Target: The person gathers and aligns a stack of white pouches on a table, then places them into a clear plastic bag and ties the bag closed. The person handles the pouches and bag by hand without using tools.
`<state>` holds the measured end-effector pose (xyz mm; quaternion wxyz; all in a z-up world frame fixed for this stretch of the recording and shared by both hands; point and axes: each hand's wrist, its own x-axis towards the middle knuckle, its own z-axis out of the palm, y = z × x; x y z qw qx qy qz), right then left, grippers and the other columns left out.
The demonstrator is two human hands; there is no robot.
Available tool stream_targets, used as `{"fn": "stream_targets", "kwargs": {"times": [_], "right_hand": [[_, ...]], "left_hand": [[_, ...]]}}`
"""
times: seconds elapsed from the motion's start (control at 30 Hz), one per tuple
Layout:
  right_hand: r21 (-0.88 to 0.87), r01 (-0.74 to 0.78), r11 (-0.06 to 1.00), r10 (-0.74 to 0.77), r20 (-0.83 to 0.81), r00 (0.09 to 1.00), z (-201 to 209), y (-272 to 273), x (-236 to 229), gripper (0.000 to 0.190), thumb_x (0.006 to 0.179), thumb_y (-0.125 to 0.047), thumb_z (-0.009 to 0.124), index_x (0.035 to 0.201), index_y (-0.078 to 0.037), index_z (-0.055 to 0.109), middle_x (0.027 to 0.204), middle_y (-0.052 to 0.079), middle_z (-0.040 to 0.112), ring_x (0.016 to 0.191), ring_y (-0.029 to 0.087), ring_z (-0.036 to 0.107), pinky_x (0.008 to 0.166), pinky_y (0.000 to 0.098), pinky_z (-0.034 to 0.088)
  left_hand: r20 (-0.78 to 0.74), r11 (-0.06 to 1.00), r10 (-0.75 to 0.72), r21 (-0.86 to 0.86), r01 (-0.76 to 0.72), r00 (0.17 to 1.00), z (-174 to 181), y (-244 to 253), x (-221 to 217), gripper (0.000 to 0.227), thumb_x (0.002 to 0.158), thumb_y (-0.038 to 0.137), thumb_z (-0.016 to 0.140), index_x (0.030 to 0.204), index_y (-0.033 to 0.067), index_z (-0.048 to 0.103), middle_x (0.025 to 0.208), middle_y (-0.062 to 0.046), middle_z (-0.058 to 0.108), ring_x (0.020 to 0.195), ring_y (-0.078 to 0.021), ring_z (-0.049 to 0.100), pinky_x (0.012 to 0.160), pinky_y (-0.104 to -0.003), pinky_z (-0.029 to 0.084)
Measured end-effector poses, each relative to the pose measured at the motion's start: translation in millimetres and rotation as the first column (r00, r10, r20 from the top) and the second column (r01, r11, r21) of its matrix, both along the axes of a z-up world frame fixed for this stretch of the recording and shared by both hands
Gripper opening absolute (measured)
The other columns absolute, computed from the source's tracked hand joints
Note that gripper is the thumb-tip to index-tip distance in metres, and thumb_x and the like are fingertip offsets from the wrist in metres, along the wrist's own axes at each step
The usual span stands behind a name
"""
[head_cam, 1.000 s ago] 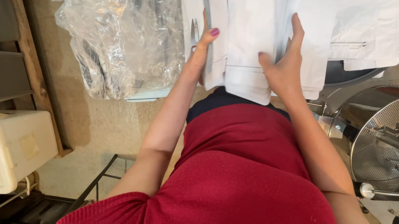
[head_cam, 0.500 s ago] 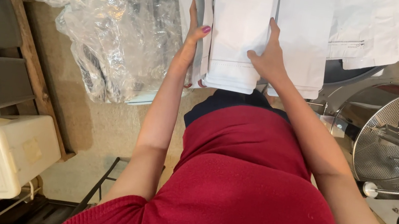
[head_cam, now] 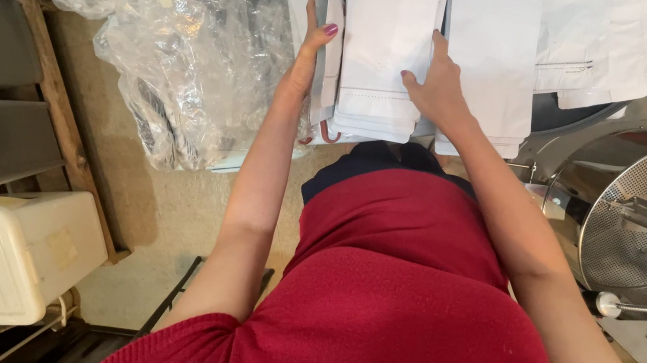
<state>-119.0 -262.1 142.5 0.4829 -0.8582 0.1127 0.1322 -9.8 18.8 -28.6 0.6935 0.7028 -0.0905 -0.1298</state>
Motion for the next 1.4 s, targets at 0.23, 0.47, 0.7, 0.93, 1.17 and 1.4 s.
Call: {"fn": "stream_targets", "kwargs": {"times": [0.23, 0.47, 0.7, 0.93, 1.17, 1.4], "right_hand": [[-0.126, -0.032, 0.991, -0.001, -0.25, 0.968, 23, 1, -2, 0.072, 0.101, -0.033, 0.06, 0.158, -0.01, 0.025, 0.12, 0.029, 0.053, 0.103, 0.044, 0.058, 0.087, 0.052, 0.051], [-0.102, -0.053, 0.993, 0.036, -0.164, 0.986, 36, -8, -16, 0.054, 0.103, -0.026, 0.058, 0.149, -0.001, 0.045, 0.076, 0.012, 0.054, 0.077, 0.028, 0.052, 0.069, 0.0424, 0.046], [-0.082, 0.015, 0.997, -0.016, -0.01, 1.0, 52, -24, -31, 0.049, 0.101, -0.02, 0.064, 0.145, -0.004, 0.052, 0.09, 0.008, 0.074, 0.094, 0.03, 0.064, 0.084, 0.0416, 0.049], [0.011, 0.068, 0.998, -0.068, -0.01, 0.998, 69, -30, -41, 0.031, 0.102, -0.019, 0.063, 0.129, -0.006, 0.062, 0.092, 0.01, 0.075, 0.066, 0.018, 0.066, 0.061, 0.0317, 0.05], [0.558, 0.11, 0.823, -0.113, -0.029, 0.993, 122, -8, -32, 0.03, 0.102, -0.03, 0.061, 0.123, -0.008, 0.062, 0.115, 0.021, 0.07, 0.089, 0.022, 0.075, 0.066, 0.0281, 0.065], [0.578, -0.014, 0.816, -0.088, 0.149, 0.985, 138, -1, -24, 0.056, 0.097, -0.042, 0.067, 0.137, -0.007, 0.05, 0.131, 0.021, 0.058, 0.086, 0.022, 0.072, 0.064, 0.0293, 0.067]], "left_hand": [[-0.275, 0.964, -0.053, -0.265, -0.023, 0.96, 135, -28, -16, 0.11, 0.09, 0.049, 0.07, 0.164, 0.0186, -0.006, 0.164, -0.019, 0.031, 0.153, -0.0316, 0.031, 0.129, -0.048, 0.023], [-0.517, 0.799, -0.046, -0.532, -0.278, 0.855, 174, -36, -31, 0.058, 0.082, 0.027, 0.076, 0.133, 0.0201, 0.05, 0.133, -0.009, 0.06, 0.12, -0.0276, 0.061, 0.07, -0.038, 0.056], [-0.555, 0.833, -0.054, -0.484, -0.269, 0.83, 180, -16, -31, 0.083, 0.075, 0.046, 0.073, 0.145, 0.0048, 0.054, 0.155, -0.011, 0.05, 0.139, -0.0286, 0.052, 0.091, -0.046, 0.063], [-0.437, 0.835, -0.113, -0.529, -0.153, 0.892, 211, -13, -36, 0.103, 0.066, 0.057, 0.082, 0.151, 0.0092, 0.046, 0.153, -0.012, 0.048, 0.141, -0.0258, 0.051, 0.097, -0.042, 0.061], [-0.209, 0.97, -0.089, -0.241, 0.037, 0.974, 232, -74, -61, 0.128, 0.074, 0.037, 0.084, 0.162, 0.0183, -0.007, 0.161, -0.013, 0.041, 0.142, -0.039, 0.052, 0.119, -0.064, 0.045], [-0.068, 0.948, -0.206, -0.26, 0.182, 0.976, 238, -117, -84, 0.14, 0.069, 0.041, 0.099, 0.162, 0.0379, -0.006, 0.156, -0.028, 0.026, 0.125, -0.0375, 0.056, 0.105, -0.05, 0.057]]}}
